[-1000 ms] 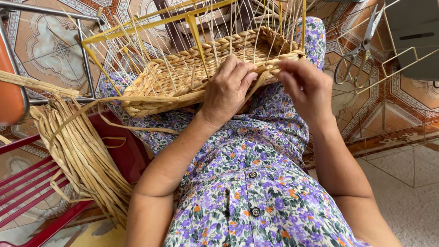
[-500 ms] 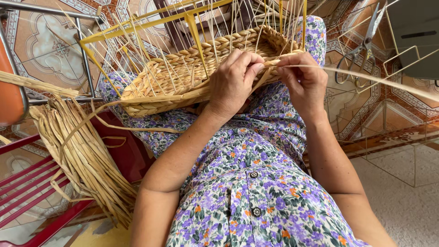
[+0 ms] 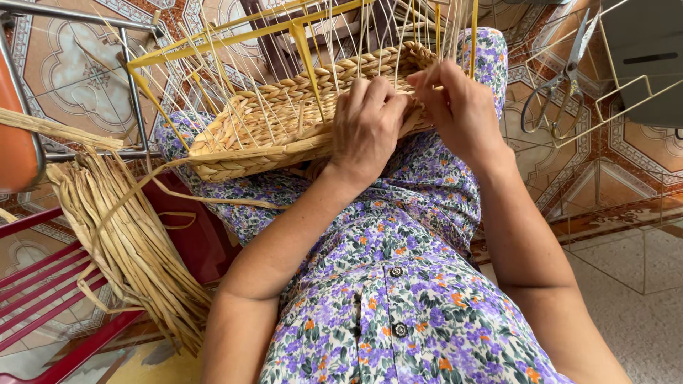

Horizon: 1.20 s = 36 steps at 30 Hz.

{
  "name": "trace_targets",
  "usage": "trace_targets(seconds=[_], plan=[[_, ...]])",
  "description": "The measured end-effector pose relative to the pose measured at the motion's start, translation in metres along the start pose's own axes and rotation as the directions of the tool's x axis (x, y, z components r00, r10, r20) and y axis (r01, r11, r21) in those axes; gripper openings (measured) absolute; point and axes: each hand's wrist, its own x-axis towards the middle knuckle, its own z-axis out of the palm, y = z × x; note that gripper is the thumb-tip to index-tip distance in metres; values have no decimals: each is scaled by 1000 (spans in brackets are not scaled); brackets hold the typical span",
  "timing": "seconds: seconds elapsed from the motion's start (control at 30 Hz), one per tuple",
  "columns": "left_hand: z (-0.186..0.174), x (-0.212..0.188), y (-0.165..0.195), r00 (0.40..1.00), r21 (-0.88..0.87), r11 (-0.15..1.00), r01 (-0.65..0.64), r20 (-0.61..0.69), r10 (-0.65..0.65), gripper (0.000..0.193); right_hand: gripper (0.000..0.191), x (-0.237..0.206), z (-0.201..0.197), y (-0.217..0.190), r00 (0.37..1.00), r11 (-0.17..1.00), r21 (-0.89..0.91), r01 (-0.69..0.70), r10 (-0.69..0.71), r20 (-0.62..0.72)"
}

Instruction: The person weaves a basket by hand, interlacing dried palm strips through a yellow metal frame held on their lap. They repeatedly pull strips through the frame and tighten the weave to build up the basket walls.

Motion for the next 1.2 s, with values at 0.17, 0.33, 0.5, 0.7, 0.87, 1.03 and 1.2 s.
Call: trace_targets(seconds=[0.17,0.33,0.5,0.7,0.87,1.03,1.2], plan=[[-11,-17,7,994,24,996,-81,80,79,65,10,17,5,13,998,997,-68,-40,43,41],[-15,-16,3,984,134,987,-90,167,67,44,4,13,-8,4,978,979,64,-193,187,90],[-54,3,-32,830,-111,975,195,548,-103,22,11,-1,-10,-15,1000,999,39,17,-17,-3],[-115,30,-41,993,57,993,-104,-50,107,18,16,7,9,-9,979,955,-222,197,-181,92],[-92,28,1,965,-221,966,135,251,-77,17,10,8,12,1,993,988,-107,110,-106,45],[-11,44,-36,645,-397,617,680,724,-245,32,8,4,16,3,997,999,6,37,-37,70],[5,40,-51,960,-769,588,249,115,-257,28,5,7,17,1,959,912,306,-273,236,154]])
